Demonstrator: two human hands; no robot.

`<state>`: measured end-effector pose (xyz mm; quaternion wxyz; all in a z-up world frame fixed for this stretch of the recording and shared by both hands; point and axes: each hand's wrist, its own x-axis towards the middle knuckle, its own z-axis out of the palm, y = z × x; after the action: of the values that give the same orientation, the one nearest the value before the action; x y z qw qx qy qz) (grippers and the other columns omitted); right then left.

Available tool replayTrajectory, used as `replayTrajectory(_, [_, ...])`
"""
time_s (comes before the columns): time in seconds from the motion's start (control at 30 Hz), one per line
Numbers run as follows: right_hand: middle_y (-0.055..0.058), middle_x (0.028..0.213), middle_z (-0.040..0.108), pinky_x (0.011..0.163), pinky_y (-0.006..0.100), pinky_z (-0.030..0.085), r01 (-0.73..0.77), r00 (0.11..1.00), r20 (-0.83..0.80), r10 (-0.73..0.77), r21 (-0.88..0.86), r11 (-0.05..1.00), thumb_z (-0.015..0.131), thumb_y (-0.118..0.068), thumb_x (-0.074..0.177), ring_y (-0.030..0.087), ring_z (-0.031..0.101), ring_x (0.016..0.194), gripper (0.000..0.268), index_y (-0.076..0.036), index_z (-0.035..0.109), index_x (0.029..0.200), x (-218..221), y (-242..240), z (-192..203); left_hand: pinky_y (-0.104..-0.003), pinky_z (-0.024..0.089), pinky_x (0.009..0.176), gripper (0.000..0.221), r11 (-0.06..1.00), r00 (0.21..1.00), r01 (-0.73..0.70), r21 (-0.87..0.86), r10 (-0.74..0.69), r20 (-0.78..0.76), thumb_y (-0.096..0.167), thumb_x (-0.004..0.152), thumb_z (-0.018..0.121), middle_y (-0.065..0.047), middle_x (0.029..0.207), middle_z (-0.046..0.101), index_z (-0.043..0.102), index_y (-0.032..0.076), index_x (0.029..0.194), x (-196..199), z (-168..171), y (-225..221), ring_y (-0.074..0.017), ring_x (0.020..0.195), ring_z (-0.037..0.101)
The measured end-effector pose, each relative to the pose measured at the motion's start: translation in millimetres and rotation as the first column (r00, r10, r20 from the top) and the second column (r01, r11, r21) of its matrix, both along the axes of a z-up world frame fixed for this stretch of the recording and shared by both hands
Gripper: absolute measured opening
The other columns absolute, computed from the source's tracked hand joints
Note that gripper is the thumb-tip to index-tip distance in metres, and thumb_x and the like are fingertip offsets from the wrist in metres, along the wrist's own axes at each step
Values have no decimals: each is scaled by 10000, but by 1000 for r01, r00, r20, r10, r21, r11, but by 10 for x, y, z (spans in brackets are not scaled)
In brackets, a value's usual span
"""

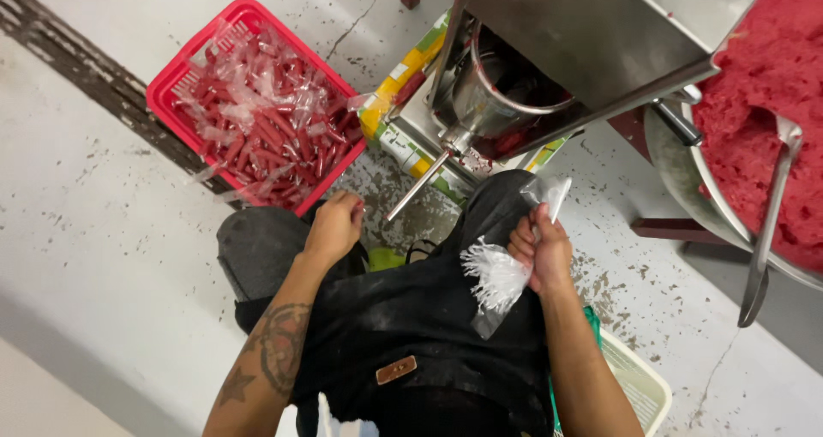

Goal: The person operates a manual sausage stuffer by turning a crank with their left hand while holding a plastic casing with their right hand. The ground meat is extruded into the casing, and the filled sausage is placed into a red basket.

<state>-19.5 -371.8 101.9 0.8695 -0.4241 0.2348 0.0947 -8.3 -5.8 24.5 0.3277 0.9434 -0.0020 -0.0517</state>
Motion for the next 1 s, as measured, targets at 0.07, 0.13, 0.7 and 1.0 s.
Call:
replayTrajectory(0.07, [-30, 611, 228, 283, 179, 181, 2, 1000, 12, -2, -12, 1000, 457, -383, 1111, 80, 205, 416, 297, -162, 446, 912, 41, 32, 21, -485, 624, 727, 83, 997, 996, 20, 81, -13, -84, 139, 867, 714, -109, 894, 624, 661, 96, 914, 85, -186, 20, -398, 838, 704])
replayTrajectory(0.13, [-29, 602, 225, 276, 180, 179, 8, 1000, 17, -8, -16, 1000, 448, -374, 1115, 79, 197, 410, 306, -160, 435, 896, 32, 40, 52, -473, 620, 744, 64, 987, 991, 96, 128, -82, -109, 136, 881, 698, -93, 903, 646, 663, 100, 921, 92, -363, 42, -388, 851, 721])
replayTrajectory(0.7, [43, 658, 545, 306, 242, 349, 247, 968, 194, -159, -634, 733, 494, -362, 1119, 121, 447, 380, 249, -136, 573, 1054, 100, -218, 740, -400, 594, 698, 252, 916, 893, 37, -401, -210, -398, 181, 931, 688, -214, 847, 764, 762, 55, 1136, 93, -254, -228, -273, 720, 761])
replayTrajectory(1.0, [262, 1210, 595, 887, 528, 417, 353, 913, 316, 259, -929, -112, 470, -158, 1137, 408, 548, 1117, 299, 63, 593, 1296, 914, -934, 1216, -257, 476, 501, 312, 792, 684, -430, -433, -27, -729, 233, 1019, 603, -88, 879, 776, 757, -12, 1137, 118, 355, -385, -113, 564, 604])
